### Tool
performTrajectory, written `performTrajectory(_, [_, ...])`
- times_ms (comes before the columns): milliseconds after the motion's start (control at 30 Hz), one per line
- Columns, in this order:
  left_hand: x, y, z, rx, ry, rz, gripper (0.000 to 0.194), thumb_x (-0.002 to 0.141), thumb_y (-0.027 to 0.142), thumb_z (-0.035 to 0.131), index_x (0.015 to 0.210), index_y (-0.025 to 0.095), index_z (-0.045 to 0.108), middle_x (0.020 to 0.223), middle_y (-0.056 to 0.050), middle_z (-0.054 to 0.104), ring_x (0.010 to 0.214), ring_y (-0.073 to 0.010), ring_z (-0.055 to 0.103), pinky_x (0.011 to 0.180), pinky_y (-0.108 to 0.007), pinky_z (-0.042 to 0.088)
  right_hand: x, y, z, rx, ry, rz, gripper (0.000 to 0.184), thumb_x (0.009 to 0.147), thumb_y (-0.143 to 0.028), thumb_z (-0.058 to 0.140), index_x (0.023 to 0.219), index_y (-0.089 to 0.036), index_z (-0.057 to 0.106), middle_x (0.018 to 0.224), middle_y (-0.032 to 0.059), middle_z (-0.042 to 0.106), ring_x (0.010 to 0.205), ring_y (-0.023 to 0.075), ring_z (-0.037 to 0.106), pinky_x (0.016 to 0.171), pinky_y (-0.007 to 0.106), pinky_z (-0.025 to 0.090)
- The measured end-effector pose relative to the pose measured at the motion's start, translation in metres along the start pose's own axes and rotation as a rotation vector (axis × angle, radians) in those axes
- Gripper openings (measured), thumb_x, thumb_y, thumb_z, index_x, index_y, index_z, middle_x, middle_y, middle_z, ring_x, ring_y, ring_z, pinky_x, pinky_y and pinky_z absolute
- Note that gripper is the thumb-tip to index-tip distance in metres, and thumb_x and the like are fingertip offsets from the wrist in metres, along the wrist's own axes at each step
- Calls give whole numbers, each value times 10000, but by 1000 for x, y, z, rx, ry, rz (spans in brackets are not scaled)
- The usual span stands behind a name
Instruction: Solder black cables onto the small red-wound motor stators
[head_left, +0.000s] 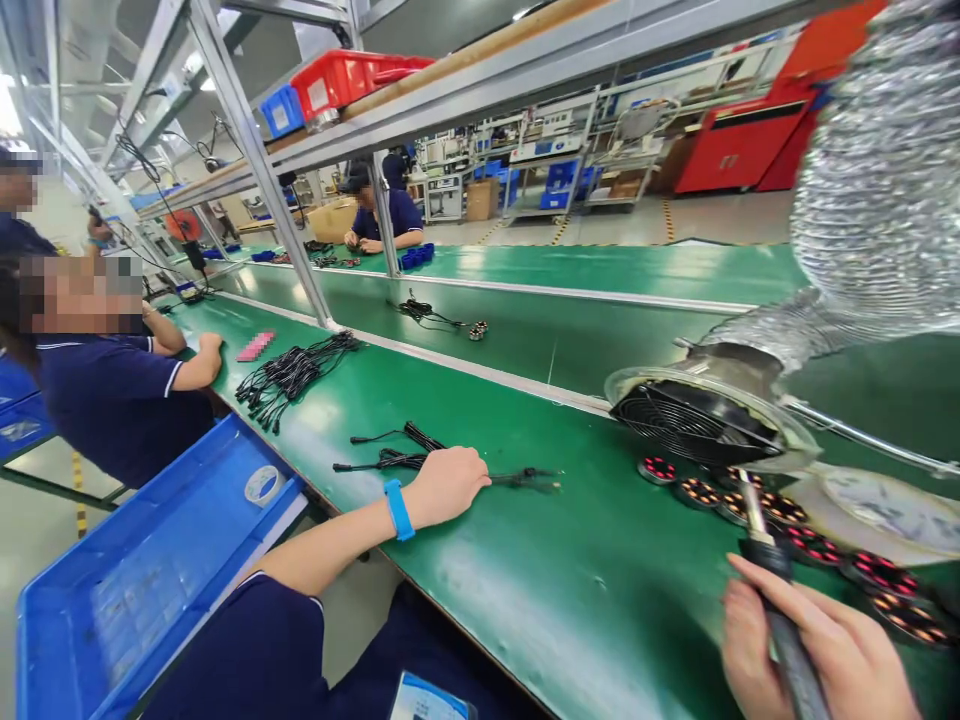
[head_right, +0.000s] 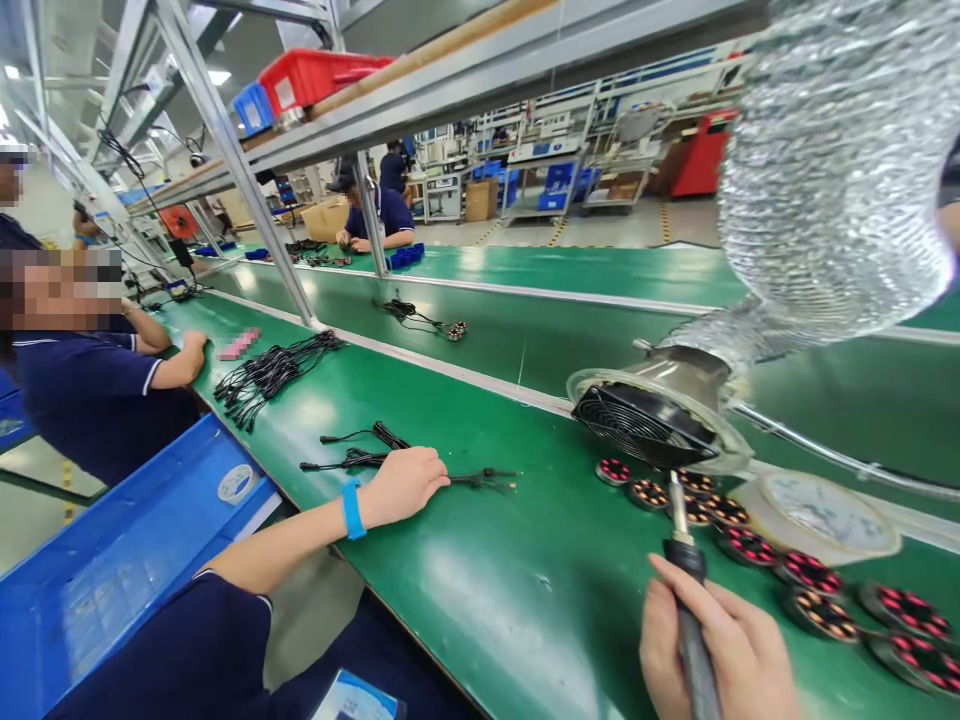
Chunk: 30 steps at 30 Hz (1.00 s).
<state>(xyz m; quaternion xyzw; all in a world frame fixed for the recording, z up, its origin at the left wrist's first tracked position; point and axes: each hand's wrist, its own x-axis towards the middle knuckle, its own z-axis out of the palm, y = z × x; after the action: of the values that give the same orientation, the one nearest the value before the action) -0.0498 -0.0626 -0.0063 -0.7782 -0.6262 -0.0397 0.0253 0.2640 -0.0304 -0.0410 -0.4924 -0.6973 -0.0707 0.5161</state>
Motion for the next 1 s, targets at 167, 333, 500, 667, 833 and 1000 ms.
performTrajectory(167, [4,17,0,-13,-3,99,310,998,336,446,914,156,683,875,-79,644,842,-190,618,703,-285,483,2,-8,-3,22,80,-64,194,906,-296,603,1050,-254,726,825,82,630,629,191,597,630,335,496])
performTrajectory(333, [5,-12,-17,-18,109,-31,311,1001,314,446,906,174,707,861,-72,638,846,-182,613,750,-280,480,1,-9,-4,86,49,-102,166,912,-249,601,1028,-195,706,876,72,626,691,168,617,669,299,511])
performTrajectory(500, [0,-31,-13,-114,84,-27,280,987,321,488,909,194,725,865,-49,666,841,-168,627,770,-266,474,4,-8,-6,126,44,-147,177,902,-182,609,1061,-214,678,894,49,625,689,136,616,655,256,515])
performTrajectory(667, [-5,-23,-6,-147,79,28,291,987,336,486,922,203,737,904,-46,689,870,-169,635,776,-259,481,7,-10,-9,151,52,-143,215,898,-154,597,1085,-231,671,906,45,622,707,134,626,666,249,531])
performTrajectory(833, [-2,-17,-9,-167,53,52,299,990,339,473,946,211,740,924,-48,687,870,-168,635,784,-264,484,7,-11,-10,137,28,-121,211,912,-162,579,1091,-231,666,899,44,619,714,137,633,659,247,539])
performTrajectory(1000, [-1,-14,-15,-180,41,67,299,992,320,461,948,215,738,933,-49,680,871,-171,627,785,-272,478,8,-11,-11,164,16,-135,221,922,-163,562,1107,-228,666,883,45,632,742,148,646,692,263,556])
